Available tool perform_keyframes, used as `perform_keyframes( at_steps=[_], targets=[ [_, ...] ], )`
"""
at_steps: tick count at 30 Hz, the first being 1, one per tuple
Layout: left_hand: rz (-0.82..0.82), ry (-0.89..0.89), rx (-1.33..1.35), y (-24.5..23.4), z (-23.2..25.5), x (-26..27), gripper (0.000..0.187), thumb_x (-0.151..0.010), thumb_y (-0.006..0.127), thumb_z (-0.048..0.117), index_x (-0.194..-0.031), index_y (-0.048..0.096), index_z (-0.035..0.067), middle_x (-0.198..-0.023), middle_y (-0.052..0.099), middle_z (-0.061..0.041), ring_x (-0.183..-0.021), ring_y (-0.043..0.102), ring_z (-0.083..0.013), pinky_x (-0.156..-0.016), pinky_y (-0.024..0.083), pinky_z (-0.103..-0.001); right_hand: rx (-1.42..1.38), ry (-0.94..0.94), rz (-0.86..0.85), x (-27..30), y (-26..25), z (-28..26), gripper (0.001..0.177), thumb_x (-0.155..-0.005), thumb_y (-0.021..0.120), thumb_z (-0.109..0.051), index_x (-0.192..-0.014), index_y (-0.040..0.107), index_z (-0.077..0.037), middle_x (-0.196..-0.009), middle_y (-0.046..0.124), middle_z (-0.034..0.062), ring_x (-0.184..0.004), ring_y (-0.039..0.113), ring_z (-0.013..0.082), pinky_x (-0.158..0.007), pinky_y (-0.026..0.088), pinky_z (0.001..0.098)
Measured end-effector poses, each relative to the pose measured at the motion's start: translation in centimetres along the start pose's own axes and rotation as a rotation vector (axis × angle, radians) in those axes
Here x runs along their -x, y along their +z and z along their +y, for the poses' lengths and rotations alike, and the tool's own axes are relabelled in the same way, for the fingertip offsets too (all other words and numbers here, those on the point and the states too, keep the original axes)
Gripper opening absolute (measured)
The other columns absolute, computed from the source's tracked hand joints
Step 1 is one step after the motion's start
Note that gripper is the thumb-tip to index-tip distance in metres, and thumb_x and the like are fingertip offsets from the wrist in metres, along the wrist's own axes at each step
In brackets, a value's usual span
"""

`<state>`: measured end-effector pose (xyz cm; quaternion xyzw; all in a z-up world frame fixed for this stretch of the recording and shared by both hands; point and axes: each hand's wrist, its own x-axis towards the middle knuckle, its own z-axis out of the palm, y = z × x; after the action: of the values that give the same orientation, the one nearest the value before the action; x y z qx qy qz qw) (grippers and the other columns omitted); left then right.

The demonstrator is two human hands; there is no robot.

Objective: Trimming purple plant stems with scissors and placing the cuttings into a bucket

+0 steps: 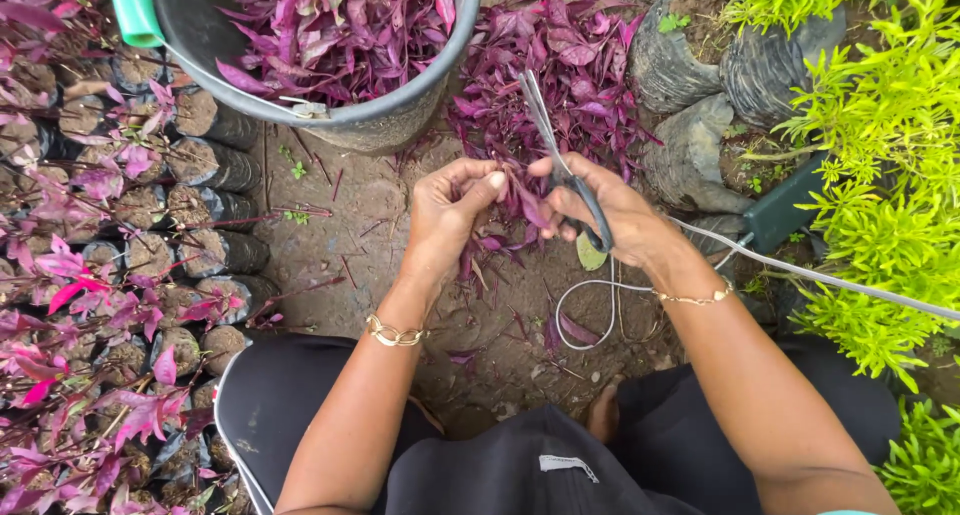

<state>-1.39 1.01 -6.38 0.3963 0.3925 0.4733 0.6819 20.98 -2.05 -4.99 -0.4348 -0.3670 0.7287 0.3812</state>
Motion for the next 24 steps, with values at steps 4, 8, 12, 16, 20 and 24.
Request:
perform_keyframes(
  at_steps=[4,8,12,16,20,24],
  targets=[
    [0.033,-0.038,-0.043,-0.1,1.8,0.2,0.014,-0.086,0.076,0.008,-0.098,0.076,0.001,-0.071,0.072,-0.005,-0.050,0.051,0.0010,-0.046,0.039,-0.013,0.214,-0.010,-0.096,1.1,-0.4,-2.1,0.067,-0.089,0.070,-0.034,-0.142,0.047,-0.001,-0.098,0.064,0.0192,-0.096,0.066,0.0300,-0.077,0.054,0.0326],
    [0.008,0.030,-0.252,-0.2,2.8,0.5,0.011,-0.084,0.076,0.008,-0.094,0.080,0.005,-0.073,0.072,-0.006,-0.067,0.057,-0.0042,-0.061,0.048,-0.017,0.456,0.070,-0.182,1.8,-0.2,-2.9,0.078,-0.078,0.079,-0.034,-0.141,0.047,0.000,-0.108,0.066,0.0213,-0.106,0.061,0.0296,-0.085,0.054,0.0370],
    [-0.042,0.041,-0.359,-0.4,3.1,0.5,0.012,-0.084,0.073,0.009,-0.094,0.081,0.009,-0.071,0.071,-0.004,-0.069,0.054,-0.0034,-0.063,0.049,-0.018,0.567,0.112,-0.193,2.2,1.6,-4.0,0.083,-0.075,0.080,-0.040,-0.142,0.048,-0.002,-0.110,0.067,0.0193,-0.107,0.060,0.0279,-0.088,0.054,0.0379],
    [-0.045,0.055,-0.382,-0.2,3.5,0.7,0.012,-0.083,0.073,0.009,-0.092,0.081,0.009,-0.070,0.071,-0.004,-0.068,0.055,-0.0030,-0.063,0.049,-0.018,0.538,0.122,-0.188,1.9,1.4,-3.4,0.085,-0.073,0.080,-0.045,-0.140,0.049,-0.003,-0.110,0.068,0.0193,-0.107,0.060,0.0273,-0.086,0.055,0.0375],
    [-0.049,0.019,-0.355,-0.3,3.8,0.9,0.013,-0.084,0.073,0.008,-0.094,0.080,0.005,-0.066,0.067,-0.004,-0.065,0.053,-0.0042,-0.057,0.046,-0.018,0.603,0.139,-0.137,1.6,1.2,-3.1,0.064,-0.078,0.082,-0.029,-0.132,0.057,-0.003,-0.091,0.070,0.0173,-0.083,0.068,0.0266,-0.076,0.057,0.0386],
    [-0.051,0.013,-0.308,-0.8,3.0,0.7,0.012,-0.084,0.070,0.005,-0.094,0.076,0.001,-0.069,0.069,-0.007,-0.060,0.057,-0.0067,-0.056,0.050,-0.019,0.508,0.084,-0.003,0.2,-0.9,-0.9,0.037,-0.090,0.073,-0.013,-0.124,0.061,-0.004,-0.079,0.068,0.0157,-0.063,0.067,0.0198,-0.052,0.055,0.0270]
  ],
)
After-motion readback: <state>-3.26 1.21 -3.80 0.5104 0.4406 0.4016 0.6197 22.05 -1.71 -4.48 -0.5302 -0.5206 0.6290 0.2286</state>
